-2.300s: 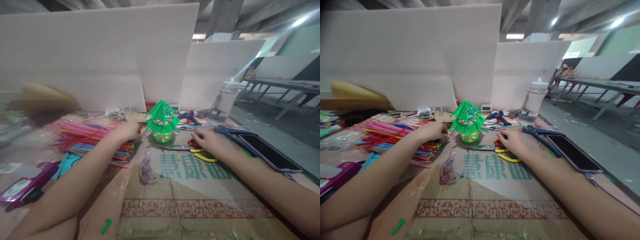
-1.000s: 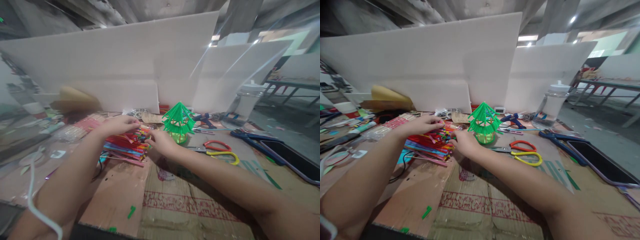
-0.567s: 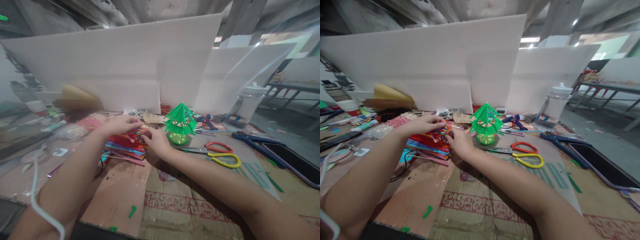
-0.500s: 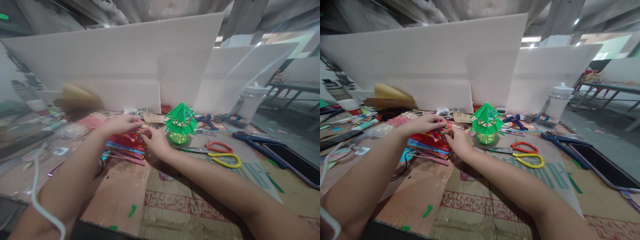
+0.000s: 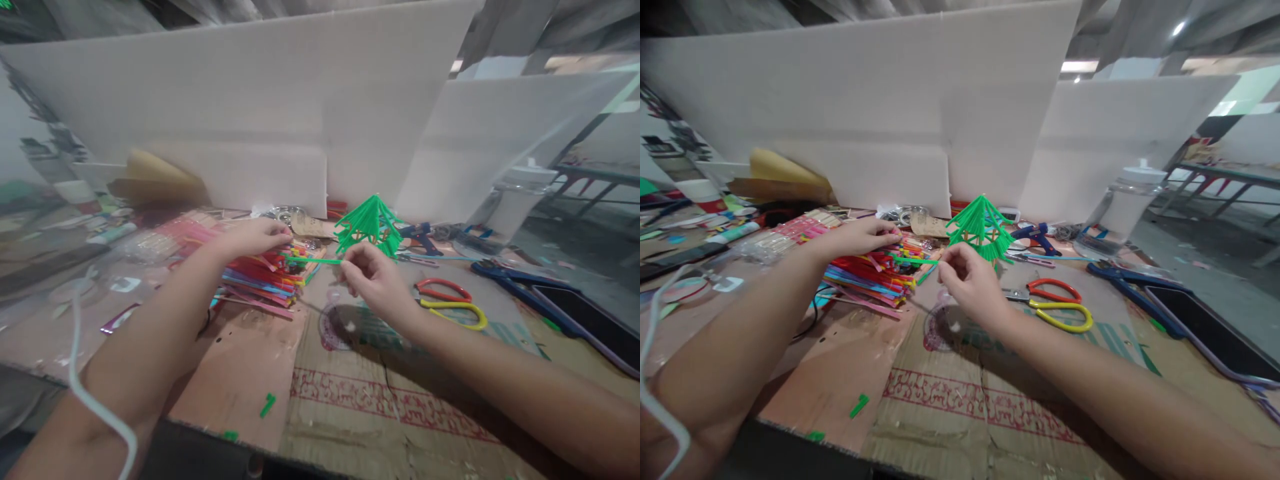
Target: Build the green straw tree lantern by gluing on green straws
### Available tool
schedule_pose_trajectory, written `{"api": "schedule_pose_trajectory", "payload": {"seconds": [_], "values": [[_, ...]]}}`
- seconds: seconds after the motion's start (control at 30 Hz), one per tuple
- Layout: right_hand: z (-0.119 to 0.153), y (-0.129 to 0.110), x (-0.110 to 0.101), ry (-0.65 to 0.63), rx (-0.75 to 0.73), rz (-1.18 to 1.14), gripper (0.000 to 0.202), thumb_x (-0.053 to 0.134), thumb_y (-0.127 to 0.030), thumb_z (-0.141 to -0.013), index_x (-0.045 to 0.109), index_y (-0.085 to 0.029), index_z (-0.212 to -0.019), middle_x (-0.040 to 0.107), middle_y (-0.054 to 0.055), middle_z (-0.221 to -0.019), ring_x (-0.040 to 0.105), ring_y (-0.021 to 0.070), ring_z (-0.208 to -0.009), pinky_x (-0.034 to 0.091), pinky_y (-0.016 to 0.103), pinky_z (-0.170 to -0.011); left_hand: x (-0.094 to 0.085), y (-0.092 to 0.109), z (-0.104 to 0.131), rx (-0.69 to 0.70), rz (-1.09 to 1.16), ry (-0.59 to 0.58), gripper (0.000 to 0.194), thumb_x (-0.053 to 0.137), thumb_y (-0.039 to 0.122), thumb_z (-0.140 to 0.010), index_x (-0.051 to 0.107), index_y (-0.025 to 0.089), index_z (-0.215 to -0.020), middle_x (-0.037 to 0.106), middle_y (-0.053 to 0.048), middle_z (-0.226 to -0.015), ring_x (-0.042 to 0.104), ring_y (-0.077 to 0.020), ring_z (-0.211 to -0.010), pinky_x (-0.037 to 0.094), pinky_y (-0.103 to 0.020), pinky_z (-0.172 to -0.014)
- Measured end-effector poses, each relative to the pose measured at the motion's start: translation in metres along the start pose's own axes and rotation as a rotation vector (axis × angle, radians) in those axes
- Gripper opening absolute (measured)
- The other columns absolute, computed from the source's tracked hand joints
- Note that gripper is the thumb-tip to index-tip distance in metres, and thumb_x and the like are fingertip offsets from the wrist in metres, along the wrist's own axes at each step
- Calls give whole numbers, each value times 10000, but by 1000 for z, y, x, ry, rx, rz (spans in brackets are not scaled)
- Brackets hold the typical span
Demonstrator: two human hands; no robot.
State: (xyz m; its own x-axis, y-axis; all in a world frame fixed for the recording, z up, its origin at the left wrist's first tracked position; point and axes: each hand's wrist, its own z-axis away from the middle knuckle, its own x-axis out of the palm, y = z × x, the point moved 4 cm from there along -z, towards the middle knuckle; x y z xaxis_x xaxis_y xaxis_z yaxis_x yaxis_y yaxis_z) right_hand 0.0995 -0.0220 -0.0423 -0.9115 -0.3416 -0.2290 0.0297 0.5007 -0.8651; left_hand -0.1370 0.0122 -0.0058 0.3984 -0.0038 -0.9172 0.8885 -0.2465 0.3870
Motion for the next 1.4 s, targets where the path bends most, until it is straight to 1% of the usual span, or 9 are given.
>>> {"api": "schedule_pose_trajectory", "payload": {"seconds": [0.3,0.47,0.6,0.7,0.77,0.93,1.1,1.27,1.4], "values": [[13,20,-22,-25,146,19,116,511,-285,-903,436,-222,-841,607,-46,-638,520,96,-477,413,230,-457,1,-5,-2,-13,-42,-9,428,466,596,-857,637,205,-862,645,2,-706,593,-175,-656,372,-242,-574],[16,-9,-60,176,-74,26,105,494,-262,-936,429,-238,-856,648,-33,-727,564,88,-499,461,233,-484,11,1,-4,4,-142,-54,444,468,561,-857,689,190,-962,704,-29,-792,627,-196,-721,385,-255,-612],[12,-40,-101,309,-216,24,127,530,-223,-924,456,-232,-821,713,31,-1001,635,88,-554,552,278,-589,14,16,-4,45,-152,-87,469,517,509,-840,680,201,-1155,731,-65,-1057,656,-230,-905,435,-266,-737],[9,-52,-123,337,-250,-11,122,552,-236,-919,471,-233,-827,736,33,-991,660,106,-576,579,296,-607,5,41,-2,39,-145,44,422,496,498,-874,705,222,-1116,731,-63,-1096,656,-247,-936,443,-287,-756],[7,-57,-135,369,-268,-48,113,564,-254,-914,476,-234,-845,739,32,-967,663,111,-583,578,291,-597,2,69,-2,142,-91,132,405,455,493,-913,717,234,-1083,740,-46,-1061,659,-230,-895,447,-288,-755],[9,-76,-160,514,-310,-144,113,570,-230,-888,482,-236,-817,709,9,-854,627,97,-560,554,268,-581,17,144,1,400,-5,34,367,445,449,-943,729,232,-1026,741,-41,-994,653,-221,-912,451,-296,-779],[14,-87,-186,596,-329,-263,130,572,-142,-856,518,-229,-776,652,-33,-718,601,84,-533,538,239,-562,8,165,-7,332,34,61,335,534,477,-899,725,227,-1014,741,-40,-984,652,-218,-867,455,-303,-727],[14,-63,-184,388,-212,-207,106,610,-241,-874,525,-221,-814,682,-12,-722,636,111,-538,544,262,-535,-11,161,-26,337,628,145,585,465,590,-919,524,174,-1325,683,-126,-1184,652,-173,-816,487,-267,-638],[18,-46,-157,45,-79,-60,172,625,-317,-875,512,-209,-804,703,25,-757,657,134,-571,560,301,-573,-16,157,-29,240,1011,334,449,477,509,-945,530,196,-1263,672,-104,-1154,621,-117,-721,483,-240,-611]]}}
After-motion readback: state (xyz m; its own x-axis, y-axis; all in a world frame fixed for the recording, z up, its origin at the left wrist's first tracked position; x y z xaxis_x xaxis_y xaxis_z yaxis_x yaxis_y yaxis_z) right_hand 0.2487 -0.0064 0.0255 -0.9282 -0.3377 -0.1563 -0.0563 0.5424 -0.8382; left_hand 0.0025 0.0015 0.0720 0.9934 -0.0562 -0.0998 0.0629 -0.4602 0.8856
